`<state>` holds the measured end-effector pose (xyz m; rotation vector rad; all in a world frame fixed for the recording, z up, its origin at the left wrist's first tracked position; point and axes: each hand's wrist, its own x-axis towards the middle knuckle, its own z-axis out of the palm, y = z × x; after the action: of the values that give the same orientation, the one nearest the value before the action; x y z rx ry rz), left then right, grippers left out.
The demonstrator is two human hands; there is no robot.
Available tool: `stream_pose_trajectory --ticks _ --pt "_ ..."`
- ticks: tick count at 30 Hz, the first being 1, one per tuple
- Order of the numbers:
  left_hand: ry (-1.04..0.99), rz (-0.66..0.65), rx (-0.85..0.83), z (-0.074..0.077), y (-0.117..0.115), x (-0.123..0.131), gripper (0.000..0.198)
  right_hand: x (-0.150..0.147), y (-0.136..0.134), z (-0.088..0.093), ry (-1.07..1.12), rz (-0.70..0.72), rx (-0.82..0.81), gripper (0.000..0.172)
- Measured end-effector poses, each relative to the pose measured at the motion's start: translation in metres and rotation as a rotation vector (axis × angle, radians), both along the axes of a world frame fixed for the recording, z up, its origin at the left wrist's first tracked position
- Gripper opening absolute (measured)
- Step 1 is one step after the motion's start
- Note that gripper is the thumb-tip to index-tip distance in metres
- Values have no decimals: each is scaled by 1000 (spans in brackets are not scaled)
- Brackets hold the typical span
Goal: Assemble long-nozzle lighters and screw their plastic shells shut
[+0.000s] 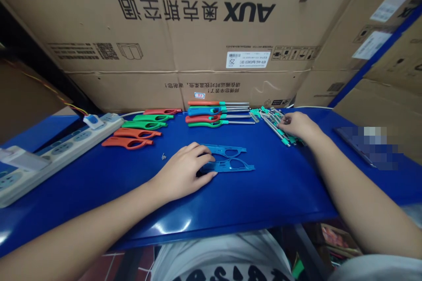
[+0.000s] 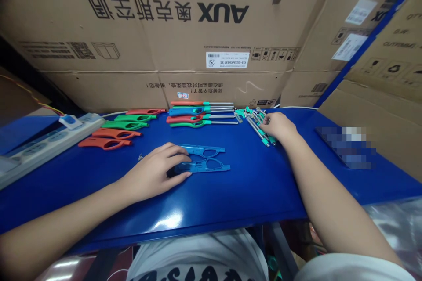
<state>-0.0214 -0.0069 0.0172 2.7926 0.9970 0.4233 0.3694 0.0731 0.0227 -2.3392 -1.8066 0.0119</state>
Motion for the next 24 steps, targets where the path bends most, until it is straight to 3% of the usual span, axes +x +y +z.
stream_pose_trajectory --ticks 5,12,18,24 --pt "-19 -8 8 0 0 -1 25 -5 0 0 -20 -5 35 10" --pt "-30 -30 -28 -1 2 -2 23 -10 -8 10 155 -65 262 10" --pt "-15 -31 -69 0 3 -3 24 -16 -11 14 229 -19 398 12" --pt "-11 -26 -77 -1 4 -6 25 -9 -10 15 170 -85 307 22"
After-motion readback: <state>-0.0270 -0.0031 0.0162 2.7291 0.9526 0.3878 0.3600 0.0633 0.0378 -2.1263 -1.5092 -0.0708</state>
